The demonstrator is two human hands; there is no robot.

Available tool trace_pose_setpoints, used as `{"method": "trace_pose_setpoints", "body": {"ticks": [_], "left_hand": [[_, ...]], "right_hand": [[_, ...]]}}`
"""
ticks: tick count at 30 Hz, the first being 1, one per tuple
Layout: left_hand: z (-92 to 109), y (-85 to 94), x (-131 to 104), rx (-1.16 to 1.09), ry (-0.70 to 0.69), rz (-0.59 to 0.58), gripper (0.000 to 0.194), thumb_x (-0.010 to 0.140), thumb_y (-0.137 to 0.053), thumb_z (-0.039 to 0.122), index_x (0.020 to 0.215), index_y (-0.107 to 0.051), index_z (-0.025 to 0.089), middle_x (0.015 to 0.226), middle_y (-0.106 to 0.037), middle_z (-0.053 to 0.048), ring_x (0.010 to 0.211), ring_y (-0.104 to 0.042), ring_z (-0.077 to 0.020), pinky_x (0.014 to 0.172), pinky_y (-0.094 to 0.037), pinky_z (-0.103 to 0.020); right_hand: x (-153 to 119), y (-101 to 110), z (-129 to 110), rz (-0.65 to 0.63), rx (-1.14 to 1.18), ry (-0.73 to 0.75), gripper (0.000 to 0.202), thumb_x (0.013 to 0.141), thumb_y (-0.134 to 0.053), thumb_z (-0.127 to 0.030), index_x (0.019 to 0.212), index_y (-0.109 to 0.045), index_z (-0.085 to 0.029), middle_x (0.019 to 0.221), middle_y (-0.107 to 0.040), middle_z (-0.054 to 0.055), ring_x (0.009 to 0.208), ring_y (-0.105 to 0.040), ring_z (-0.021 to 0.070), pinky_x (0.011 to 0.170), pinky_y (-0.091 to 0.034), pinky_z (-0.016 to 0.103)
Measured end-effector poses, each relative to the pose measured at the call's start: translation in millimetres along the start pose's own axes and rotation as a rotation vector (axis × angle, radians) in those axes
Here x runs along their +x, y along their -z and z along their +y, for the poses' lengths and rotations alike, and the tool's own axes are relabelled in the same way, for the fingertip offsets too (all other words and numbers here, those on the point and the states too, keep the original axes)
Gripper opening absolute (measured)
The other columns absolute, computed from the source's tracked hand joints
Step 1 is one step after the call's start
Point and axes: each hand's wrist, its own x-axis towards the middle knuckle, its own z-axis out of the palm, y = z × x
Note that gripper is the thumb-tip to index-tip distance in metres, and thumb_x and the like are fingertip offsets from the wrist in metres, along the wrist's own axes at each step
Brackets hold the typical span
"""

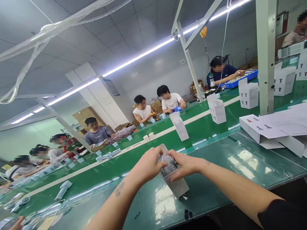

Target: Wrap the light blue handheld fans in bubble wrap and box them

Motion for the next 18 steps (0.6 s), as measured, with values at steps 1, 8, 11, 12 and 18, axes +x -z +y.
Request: {"method": "trace_pose_setpoints", "body": {"ticks": [1,8,11,12,18], "left_hand": [[0.3,-6.0,-2.4,0.075,0.0,0.006,0.011,0.072,-0.059,0.02,0.08,-0.065,0.022,0.08,-0.065,-0.004,0.074,-0.061,-0.0209,0.063,-0.044,-0.028],[-3.7,-21.2,12.2,0.176,-0.058,-0.305,0.016,0.074,-0.056,0.022,0.067,-0.07,0.025,0.063,-0.066,-0.002,0.056,-0.057,-0.0178,0.048,-0.03,-0.026],[-1.5,-19.8,22.7,0.144,-0.095,-0.311,0.015,0.076,-0.058,0.025,0.071,-0.073,0.026,0.069,-0.071,-0.004,0.06,-0.06,-0.0188,0.05,-0.033,-0.026],[-1.3,-18.4,24.0,0.131,-0.103,-0.289,0.015,0.077,-0.058,0.026,0.074,-0.073,0.026,0.072,-0.072,-0.004,0.063,-0.062,-0.0196,0.052,-0.035,-0.026],[-41.0,2.3,-17.0,-0.168,-0.007,0.386,0.023,0.087,-0.049,0.036,0.091,-0.068,0.024,0.095,-0.072,-0.005,0.087,-0.065,-0.0204,0.077,-0.048,-0.029]], "right_hand": [[-0.3,-2.1,0.2,0.016,-0.026,-0.026,0.078,0.057,-0.08,-0.04,0.121,-0.038,-0.022,0.102,-0.056,0.004,0.089,-0.056,0.0198,0.072,-0.044,0.028],[-4.8,-21.2,-0.6,0.053,-0.082,0.01,0.071,0.063,-0.072,-0.032,0.12,-0.032,-0.023,0.095,-0.055,0.002,0.081,-0.056,0.0181,0.067,-0.041,0.028],[-4.3,-21.9,2.0,0.043,-0.058,0.046,0.072,0.064,-0.071,-0.027,0.123,-0.03,-0.023,0.102,-0.055,0.004,0.084,-0.058,0.0192,0.069,-0.043,0.029],[-4.4,-20.8,2.7,0.038,-0.035,0.052,0.075,0.064,-0.071,-0.026,0.125,-0.028,-0.023,0.105,-0.054,0.005,0.088,-0.058,0.02,0.072,-0.044,0.03],[4.2,-4.6,-1.5,0.137,0.078,-0.096,0.085,0.062,-0.077,-0.035,0.126,-0.023,-0.021,0.102,-0.055,0.007,0.089,-0.058,0.0216,0.074,-0.046,0.033]]}}
